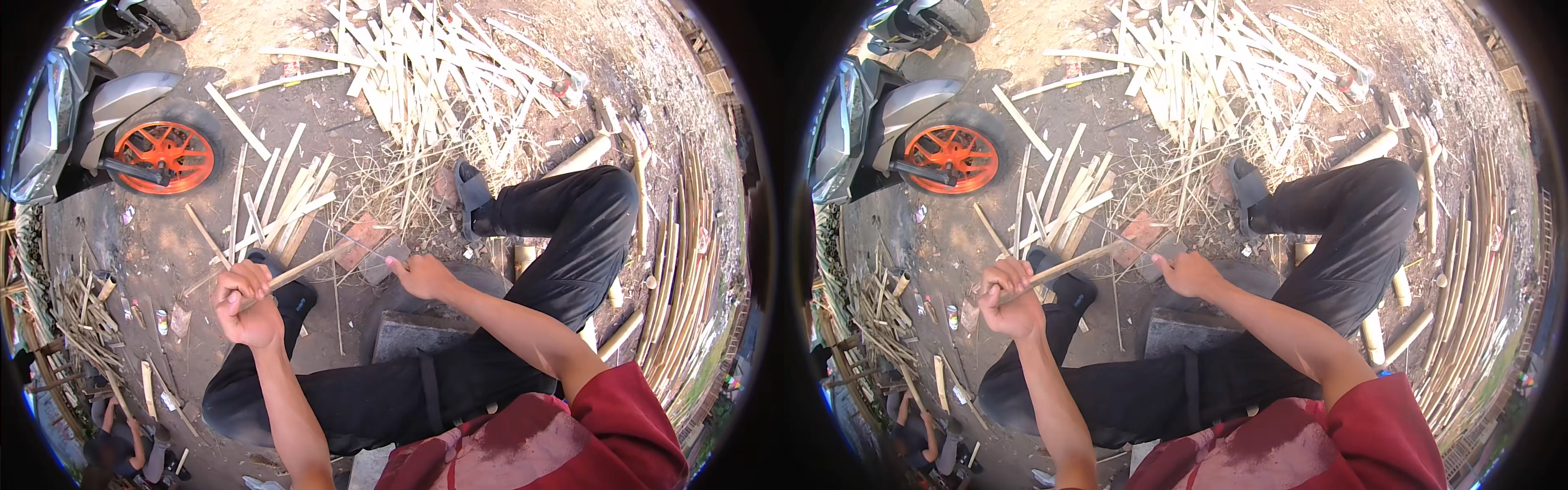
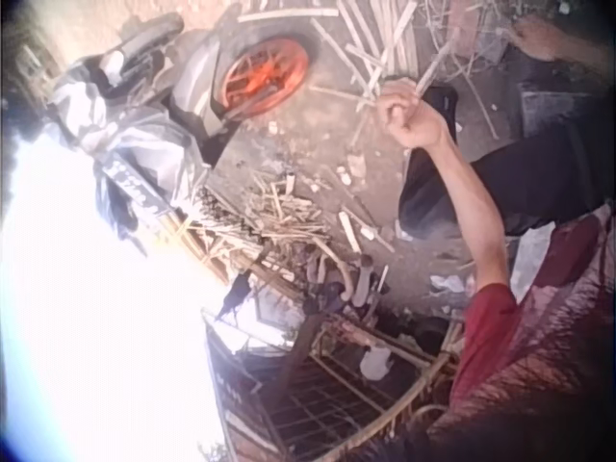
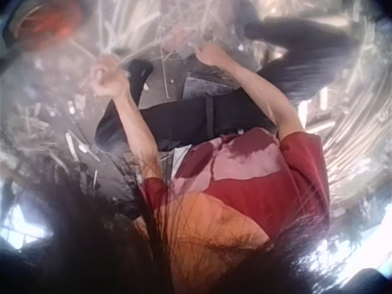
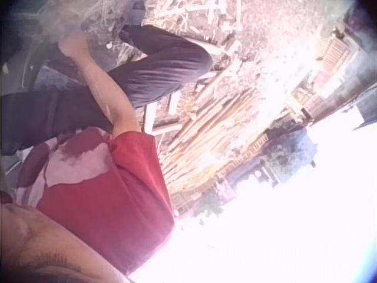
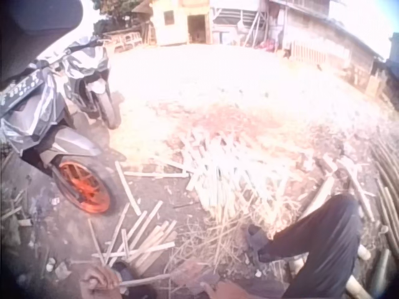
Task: The person whittles a thin strip of bamboo by drawing a knife along its length to smooth and thin it, frequently rotating the strip to work on different sides.
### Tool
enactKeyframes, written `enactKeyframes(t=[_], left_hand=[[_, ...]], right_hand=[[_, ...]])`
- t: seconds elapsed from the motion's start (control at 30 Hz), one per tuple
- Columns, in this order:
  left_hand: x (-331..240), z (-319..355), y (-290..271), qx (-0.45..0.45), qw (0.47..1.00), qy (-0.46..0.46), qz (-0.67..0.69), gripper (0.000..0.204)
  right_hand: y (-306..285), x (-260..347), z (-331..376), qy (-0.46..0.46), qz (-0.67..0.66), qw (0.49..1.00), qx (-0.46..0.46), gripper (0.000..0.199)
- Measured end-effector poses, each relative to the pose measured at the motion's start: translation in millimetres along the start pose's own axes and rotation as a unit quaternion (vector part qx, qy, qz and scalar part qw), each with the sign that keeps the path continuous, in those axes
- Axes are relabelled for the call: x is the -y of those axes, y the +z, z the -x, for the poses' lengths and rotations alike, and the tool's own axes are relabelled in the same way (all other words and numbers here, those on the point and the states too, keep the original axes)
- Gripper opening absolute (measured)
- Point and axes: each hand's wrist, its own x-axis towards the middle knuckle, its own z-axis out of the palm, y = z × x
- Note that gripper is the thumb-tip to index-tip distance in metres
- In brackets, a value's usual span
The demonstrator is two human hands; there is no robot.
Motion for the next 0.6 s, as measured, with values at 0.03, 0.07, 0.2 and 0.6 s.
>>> enactKeyframes(t=[0.03, 0.07, 0.2, 0.6], left_hand=[[-1.4, 3.0, -3.1, 0.046, 0.999, -0.001, -0.011, 0.035], [-0.8, 5.3, -6.3, 0.056, 0.998, -0.003, -0.009, 0.035], [2.1, 12.1, -7.5, 0.061, 0.998, -0.006, 0.015, 0.035], [0.0, 10.8, -22.2, -0.180, 0.983, -0.023, 0.013, 0.034]], right_hand=[[3.8, 14.9, 4.6, -0.020, -0.038, 0.999, -0.009, 0.080], [10.8, 27.4, 9.4, -0.039, -0.076, 0.996, -0.019, 0.081], [43.2, 52.0, 19.9, -0.091, -0.152, 0.984, -0.020, 0.080], [58.9, 24.6, -11.9, -0.060, -0.101, 0.993, -0.023, 0.081]])
